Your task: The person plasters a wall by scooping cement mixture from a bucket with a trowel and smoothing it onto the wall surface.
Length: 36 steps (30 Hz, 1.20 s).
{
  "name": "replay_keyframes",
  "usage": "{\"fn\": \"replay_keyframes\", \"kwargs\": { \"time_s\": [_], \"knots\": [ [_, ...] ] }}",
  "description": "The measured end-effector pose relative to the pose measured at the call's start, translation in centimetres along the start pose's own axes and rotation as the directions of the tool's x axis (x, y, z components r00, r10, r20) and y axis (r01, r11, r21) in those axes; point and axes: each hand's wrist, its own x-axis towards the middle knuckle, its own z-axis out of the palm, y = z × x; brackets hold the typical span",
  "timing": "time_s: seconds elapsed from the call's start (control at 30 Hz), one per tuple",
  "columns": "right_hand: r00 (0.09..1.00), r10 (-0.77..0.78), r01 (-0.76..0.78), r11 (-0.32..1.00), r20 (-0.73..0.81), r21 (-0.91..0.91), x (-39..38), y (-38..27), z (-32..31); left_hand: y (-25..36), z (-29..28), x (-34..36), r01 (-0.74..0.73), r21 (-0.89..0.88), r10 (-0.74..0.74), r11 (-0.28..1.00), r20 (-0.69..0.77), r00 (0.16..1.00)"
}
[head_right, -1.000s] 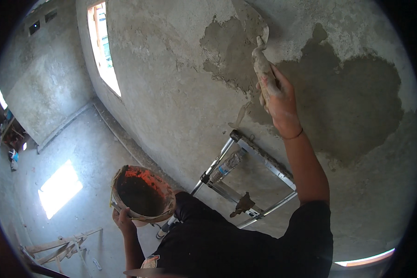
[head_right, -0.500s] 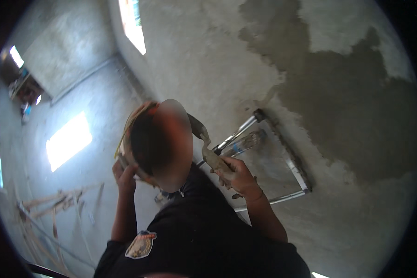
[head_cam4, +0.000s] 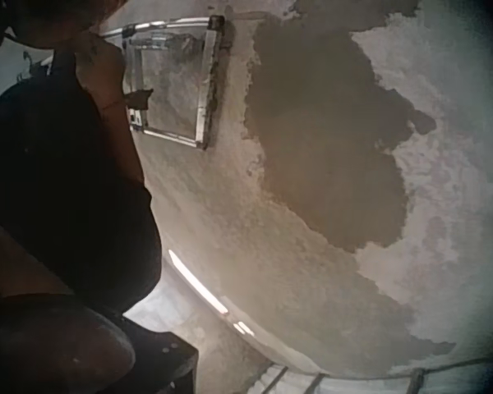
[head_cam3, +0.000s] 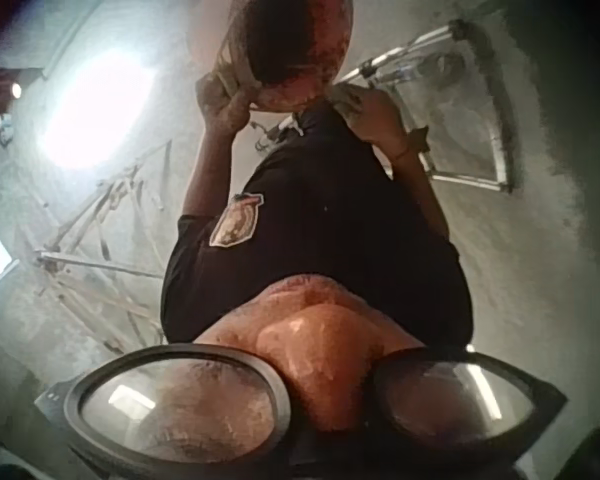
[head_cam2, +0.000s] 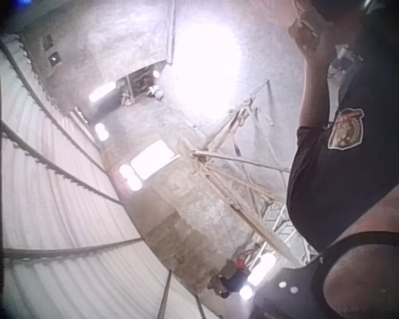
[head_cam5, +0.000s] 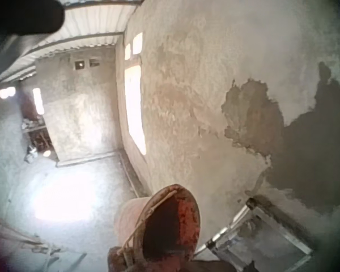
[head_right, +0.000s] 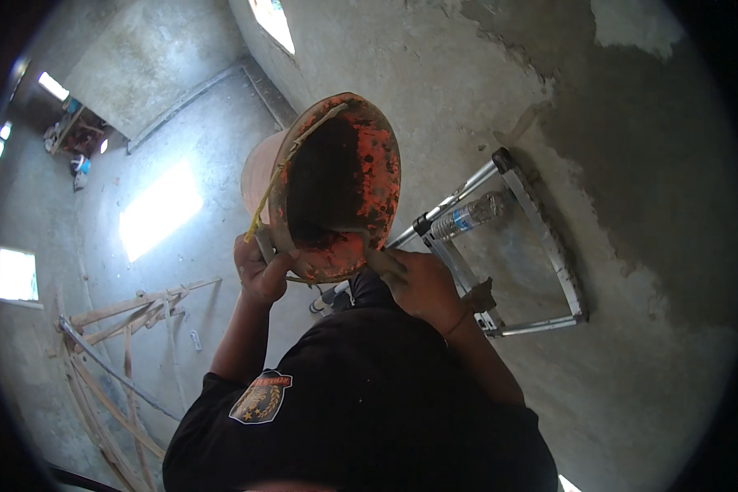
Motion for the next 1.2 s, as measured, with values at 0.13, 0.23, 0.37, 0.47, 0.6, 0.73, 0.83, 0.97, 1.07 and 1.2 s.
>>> {"fn": "replay_keyframes", "kwargs": {
  "time_s": [0.13, 0.23, 0.37, 0.47, 0.6, 0.73, 0.83, 0.97, 1.07, 1.2],
  "knots": [
    [0.999, 0.045, -0.043, 0.994, 0.014, -0.100, 0.2, -0.4, -0.4, 0.6, 0.0, -0.3, 0.153, -0.051, -0.151, 0.987, 0.043, 0.988],
    [0.994, 0.058, -0.071, 0.988, -0.094, -0.138, 0.1, 0.3, 0.0, 1.2, 0.4, -0.3, 0.152, -0.094, -0.145, 0.984, 0.073, 0.987],
    [0.987, 0.056, -0.081, 0.983, -0.148, -0.164, -0.3, 1.8, 0.3, 0.8, 0.4, -0.2, 0.229, -0.081, -0.217, 0.970, 0.130, 0.967],
    [0.959, 0.003, -0.063, 0.977, -0.282, -0.205, -0.7, 2.4, 0.6, 0.9, 0.6, -0.1, 0.262, -0.111, -0.244, 0.959, 0.152, 0.958],
    [0.940, -0.061, -0.021, 0.972, -0.336, -0.235, -0.8, 2.4, 0.6, 0.9, 0.6, 0.3, 0.276, -0.138, -0.249, 0.951, 0.185, 0.951],
    [0.904, -0.090, -0.013, 0.971, -0.418, -0.239, -1.0, 3.0, 0.7, 0.5, 0.7, 0.5, 0.308, -0.171, -0.275, 0.936, 0.192, 0.942],
    [0.869, -0.210, 0.081, 0.954, -0.448, -0.290, -1.4, 4.4, 0.7, 1.0, 1.7, 1.1, 0.230, -0.275, -0.210, 0.933, 0.102, 0.972],
    [0.900, -0.128, 0.040, 0.976, -0.417, -0.214, -2.3, 4.5, -0.5, 0.8, 1.9, 1.5, 0.333, -0.341, -0.319, 0.879, 0.099, 0.943],
    [0.895, -0.123, 0.031, 0.976, -0.429, -0.214, -2.6, 5.6, -1.0, 0.8, 2.3, 1.8, 0.367, -0.400, -0.368, 0.840, 0.078, 0.927],
    [0.912, 0.023, -0.070, 0.993, -0.411, -0.100, -2.9, 6.2, -1.6, 0.3, 2.7, 2.2, 0.375, -0.389, -0.383, 0.842, 0.060, 0.922]
  ]
}}
